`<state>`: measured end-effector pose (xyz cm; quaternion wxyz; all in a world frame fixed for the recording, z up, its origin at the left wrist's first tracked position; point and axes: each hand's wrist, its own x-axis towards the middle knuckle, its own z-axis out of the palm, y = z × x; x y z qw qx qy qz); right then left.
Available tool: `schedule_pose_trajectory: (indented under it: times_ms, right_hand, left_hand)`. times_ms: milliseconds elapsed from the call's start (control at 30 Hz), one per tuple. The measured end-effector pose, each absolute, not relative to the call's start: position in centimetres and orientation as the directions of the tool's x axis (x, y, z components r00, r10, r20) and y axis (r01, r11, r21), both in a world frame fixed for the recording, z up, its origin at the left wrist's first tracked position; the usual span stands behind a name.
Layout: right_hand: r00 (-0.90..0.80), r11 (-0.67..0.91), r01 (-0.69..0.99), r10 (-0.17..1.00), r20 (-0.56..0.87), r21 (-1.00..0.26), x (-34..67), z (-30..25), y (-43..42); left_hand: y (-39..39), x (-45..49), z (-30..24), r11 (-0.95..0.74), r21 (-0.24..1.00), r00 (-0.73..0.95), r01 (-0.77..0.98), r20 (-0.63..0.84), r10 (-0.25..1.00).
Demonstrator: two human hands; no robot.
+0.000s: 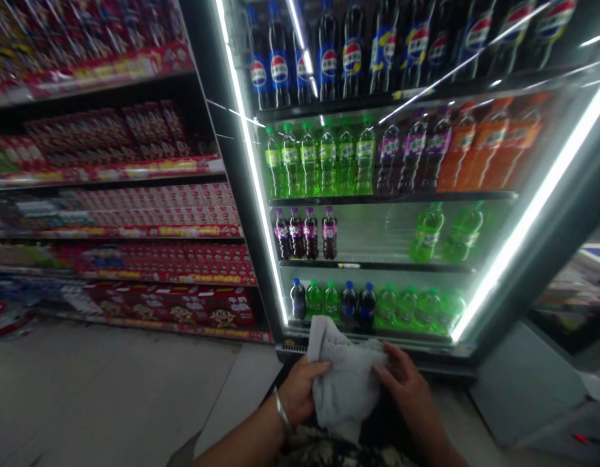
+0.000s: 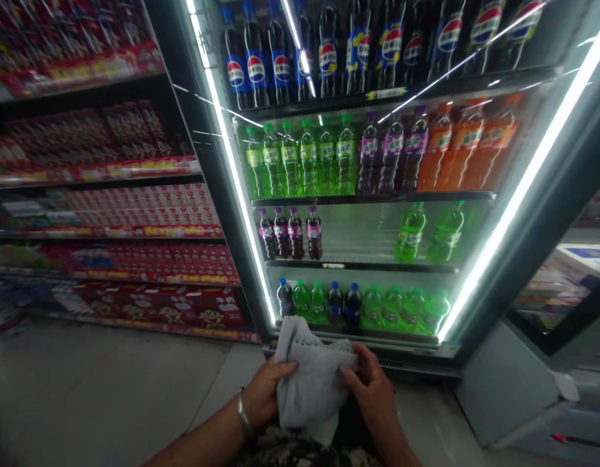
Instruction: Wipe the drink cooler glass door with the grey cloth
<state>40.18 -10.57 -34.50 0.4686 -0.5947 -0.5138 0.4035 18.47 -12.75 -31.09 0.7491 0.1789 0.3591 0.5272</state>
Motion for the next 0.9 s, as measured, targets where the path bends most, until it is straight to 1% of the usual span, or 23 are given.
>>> schedule_pose_trajectory:
  times_ms: [67, 200, 300, 333, 400, 500, 567, 633, 700, 767, 833, 900]
  right_hand:
    - [0.106, 0.025, 0.289, 0.993, 0.058, -0.957, 40.4, -33.2, -10.4]
    - [-0.162, 0.216, 0.396, 0.973, 0.164, -0.892, 39.6, -30.1, -10.3]
    - [-0.288, 0.311, 0.429, 0.937, 0.198, -0.848, 38.6, -29.0, -10.3]
    - [-0.302, 0.348, 0.427, 0.925, 0.231, -0.835, 38.3, -29.1, -10.3]
    - [-0.287, 0.441, 0.421, 0.894, 0.345, -0.792, 38.1, -29.5, -10.4]
    - [-0.257, 0.588, 0.421, 0.808, 0.531, -0.691, 38.3, -29.8, -10.8]
    - [-0.298, 0.660, 0.387, 0.750, 0.590, -0.644, 38.6, -29.1, -11.2]
    - [-0.347, 0.702, 0.329, 0.712, 0.611, -0.632, 38.9, -27.6, -11.7]
    - [-0.360, 0.705, 0.287, 0.707, 0.608, -0.649, 39.0, -26.0, -12.0]
    - [-0.358, 0.694, 0.281, 0.717, 0.598, -0.663, 38.8, -24.9, -11.9]
    - [-0.349, 0.695, 0.308, 0.718, 0.603, -0.649, 38.5, -24.6, -11.5]
    - [-0.351, 0.701, 0.342, 0.713, 0.607, -0.626, 38.1, -25.0, -11.0]
  left_hand:
    - [-12.9, 18.4, -30.7, 0.411, 0.637, 0.220, -0.652, -0.360, 0.907]
    - [-13.2, 18.6, -30.4, 0.462, 0.619, 0.302, -0.635, -0.352, 0.886]
    - [-13.3, 18.7, -30.2, 0.511, 0.598, 0.400, -0.617, -0.321, 0.858]
    - [-13.3, 18.6, -30.1, 0.527, 0.595, 0.426, -0.607, -0.316, 0.848]
    - [-13.3, 18.5, -30.0, 0.547, 0.596, 0.451, -0.588, -0.320, 0.833]
    - [-13.3, 18.2, -30.2, 0.551, 0.619, 0.425, -0.560, -0.356, 0.832]
    - [-13.2, 17.9, -30.5, 0.531, 0.656, 0.376, -0.536, -0.378, 0.846]
    - [-13.0, 17.7, -30.8, 0.502, 0.710, 0.342, -0.494, -0.372, 0.863]
    - [-12.9, 17.5, -30.9, 0.480, 0.781, 0.380, -0.400, -0.335, 0.862]
    - [-12.9, 17.4, -30.4, 0.451, 0.864, 0.459, -0.223, -0.315, 0.831]
    - [-13.2, 17.5, -29.5, 0.372, 0.926, 0.515, -0.067, -0.287, 0.807]
    - [-13.5, 17.6, -28.5, 0.288, 0.957, 0.557, -0.017, -0.231, 0.798]
